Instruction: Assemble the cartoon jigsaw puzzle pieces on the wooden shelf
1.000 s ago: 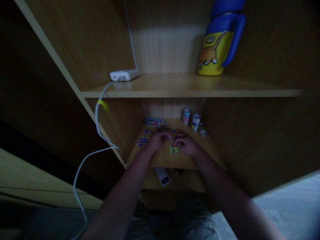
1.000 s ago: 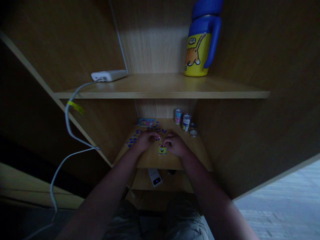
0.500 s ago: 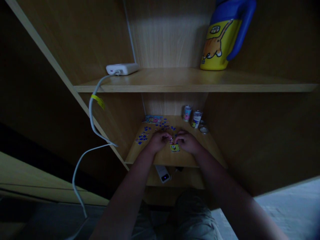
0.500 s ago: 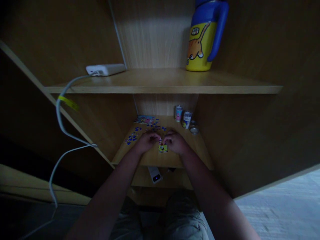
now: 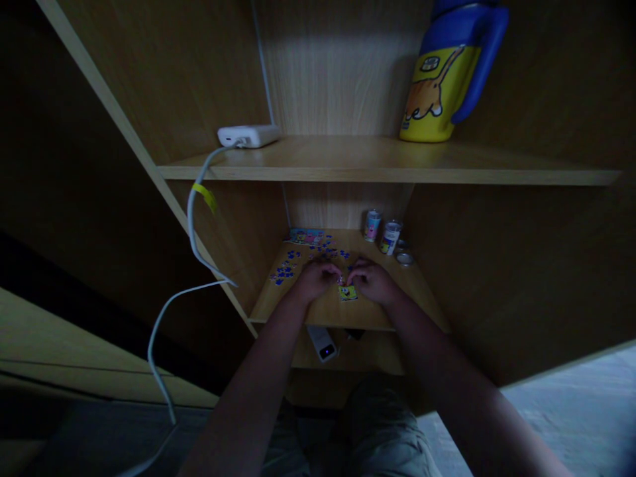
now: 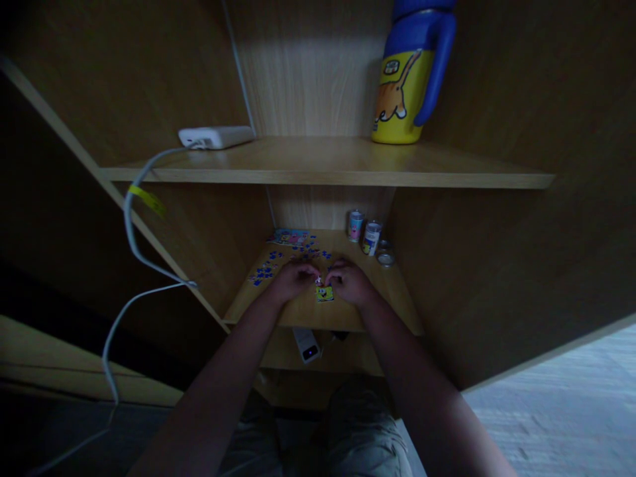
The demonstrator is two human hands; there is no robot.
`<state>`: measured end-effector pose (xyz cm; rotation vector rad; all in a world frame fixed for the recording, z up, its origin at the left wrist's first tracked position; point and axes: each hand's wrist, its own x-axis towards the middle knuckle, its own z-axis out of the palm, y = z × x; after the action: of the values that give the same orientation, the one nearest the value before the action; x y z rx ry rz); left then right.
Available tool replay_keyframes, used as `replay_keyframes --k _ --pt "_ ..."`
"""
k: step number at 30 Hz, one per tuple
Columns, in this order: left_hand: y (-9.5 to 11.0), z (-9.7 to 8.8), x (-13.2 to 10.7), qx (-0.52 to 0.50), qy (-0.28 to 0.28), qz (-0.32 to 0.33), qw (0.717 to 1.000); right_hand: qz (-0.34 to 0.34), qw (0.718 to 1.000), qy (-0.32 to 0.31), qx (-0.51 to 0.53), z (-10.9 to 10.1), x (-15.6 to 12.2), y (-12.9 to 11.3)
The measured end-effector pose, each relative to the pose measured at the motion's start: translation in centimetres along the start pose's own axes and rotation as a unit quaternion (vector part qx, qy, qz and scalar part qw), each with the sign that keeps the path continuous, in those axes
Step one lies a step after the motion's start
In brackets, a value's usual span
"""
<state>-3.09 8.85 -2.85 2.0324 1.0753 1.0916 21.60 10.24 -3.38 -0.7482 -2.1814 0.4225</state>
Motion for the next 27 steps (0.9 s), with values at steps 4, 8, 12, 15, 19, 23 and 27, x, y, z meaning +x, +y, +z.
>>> replay_keyframes --k 4,8,12,15,19,23,27 --pt "0.1 0.1 0.0 -0.028 -0.009 0.007 1.000 0.002 1.000 -0.002 0.001 0.1 -0.1 0.2" --pt "-0.1 0.1 0.0 -0.010 -0.014 0.014 1.000 -0.003 1.000 -0.006 0.011 0.1 0.0 0.2" --pt "-0.4 0.1 0.0 0.007 -0.016 0.019 1.000 0.009 1.000 -0.007 0.007 0.0 0.0 0.0" --pt "-0.4 0.0 0.1 0.031 -0.024 0.014 0.999 0.013 1.000 -0.009 0.007 0.0 0.0 -0.1" --pt "0.2 -0.2 0.1 0.083 -0.023 0.018 0.996 0.018 1.000 -0.008 0.007 0.0 -0.1 0.0" --pt "1.2 0.0 0.0 0.071 0.004 0.027 0.997 0.012 1.000 -0.002 0.008 0.2 -0.2 0.3" --pt "2.3 -0.2 -0.1 0.012 0.135 0.015 0.991 0.022 1.000 -0.002 0.002 0.3 -0.2 0.5"
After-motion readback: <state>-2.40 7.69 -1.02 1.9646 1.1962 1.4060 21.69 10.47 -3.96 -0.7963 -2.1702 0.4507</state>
